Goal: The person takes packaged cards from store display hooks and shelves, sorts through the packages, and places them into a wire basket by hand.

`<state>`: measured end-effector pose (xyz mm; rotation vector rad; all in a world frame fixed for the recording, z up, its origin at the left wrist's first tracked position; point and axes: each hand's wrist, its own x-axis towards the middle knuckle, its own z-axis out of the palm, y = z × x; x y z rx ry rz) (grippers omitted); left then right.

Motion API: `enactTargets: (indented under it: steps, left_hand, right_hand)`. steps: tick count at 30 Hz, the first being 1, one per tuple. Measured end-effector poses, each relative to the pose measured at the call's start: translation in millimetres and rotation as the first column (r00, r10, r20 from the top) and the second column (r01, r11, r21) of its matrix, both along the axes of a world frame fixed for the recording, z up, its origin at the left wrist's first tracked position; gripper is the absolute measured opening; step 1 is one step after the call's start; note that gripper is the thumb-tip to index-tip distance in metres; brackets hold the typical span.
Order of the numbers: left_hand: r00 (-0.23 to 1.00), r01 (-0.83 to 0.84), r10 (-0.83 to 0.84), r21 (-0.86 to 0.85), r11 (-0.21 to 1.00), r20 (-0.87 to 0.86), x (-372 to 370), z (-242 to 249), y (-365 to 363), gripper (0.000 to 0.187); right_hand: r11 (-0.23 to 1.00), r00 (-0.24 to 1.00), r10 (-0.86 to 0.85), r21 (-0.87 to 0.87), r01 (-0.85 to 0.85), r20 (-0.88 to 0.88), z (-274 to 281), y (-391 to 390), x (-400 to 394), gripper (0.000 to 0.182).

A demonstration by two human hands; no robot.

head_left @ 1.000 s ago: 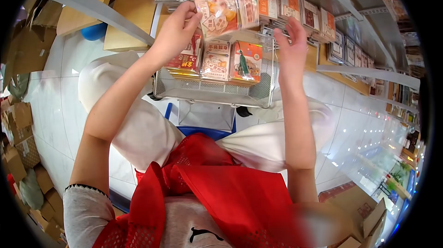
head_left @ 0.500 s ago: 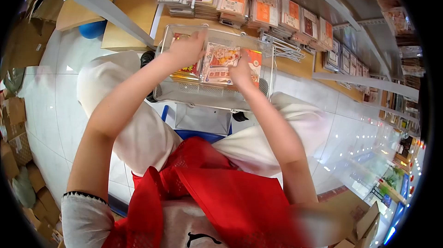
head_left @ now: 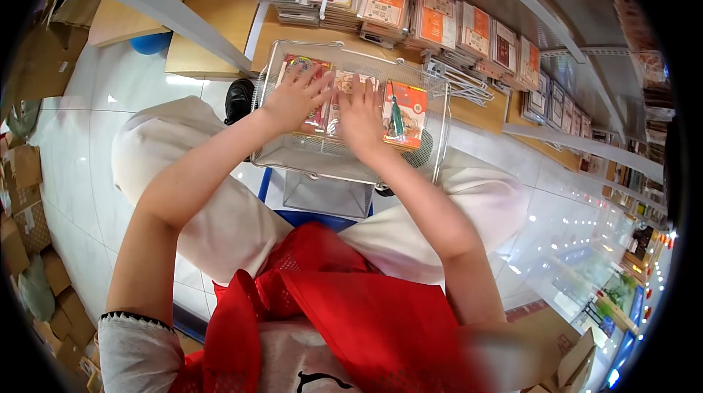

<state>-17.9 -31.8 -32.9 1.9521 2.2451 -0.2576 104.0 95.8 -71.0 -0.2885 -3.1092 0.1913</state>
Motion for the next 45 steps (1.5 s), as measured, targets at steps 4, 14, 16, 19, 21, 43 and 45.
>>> enactTargets:
  steps: [4, 14, 16, 19, 21, 43, 45]
  left_hand:
    - [0.979, 0.196, -0.195, 0.007, 0.981, -0.062, -2.1, -4.1, 3.0, 0.082]
    - [0.998, 0.062, -0.062, 0.010, 0.998, 0.032, -0.1, -10.3, 2.8, 0.075]
    - [1.000, 0.014, -0.014, 0.010, 1.000, 0.024, 1.9, -11.5, 0.1, 0.076]
    - [1.000, -0.023, 0.023, 0.014, 1.000, 0.020, 5.5, -14.7, -2.9, 0.078]
    - [0.999, -0.042, 0.041, 0.025, 0.999, 0.029, 5.1, -21.5, -1.9, 0.080]
    - [0.823, -0.042, -0.374, 0.702, 0.711, 0.428, 25.3, 253.4, 195.1, 0.081]
    - [0.788, -0.153, -0.436, 0.824, 0.546, 0.435, 29.3, 277.8, 254.1, 0.082]
  right_hand:
    - [0.997, 0.974, 0.025, -0.071, -0.009, 0.225, -0.4, 3.0, 0.0, 0.067]
    - [0.997, 0.928, 0.028, -0.079, 0.002, 0.371, -10.4, 4.0, 1.8, 0.070]
    - [0.998, 0.939, 0.033, -0.060, -0.014, 0.342, -12.5, 2.8, 2.7, 0.067]
    - [1.000, 0.955, 0.024, -0.019, -0.019, 0.296, -25.2, 3.4, 3.2, 0.063]
    - [1.000, 0.969, -0.005, 0.005, 0.004, 0.246, -31.3, 3.4, 2.5, 0.060]
    - [0.867, 0.313, -0.481, -0.498, 0.027, -0.819, 330.7, 233.0, 93.2, 0.044]
    - [0.879, 0.330, -0.452, -0.477, 0.006, -0.829, 340.5, 242.5, 90.7, 0.053]
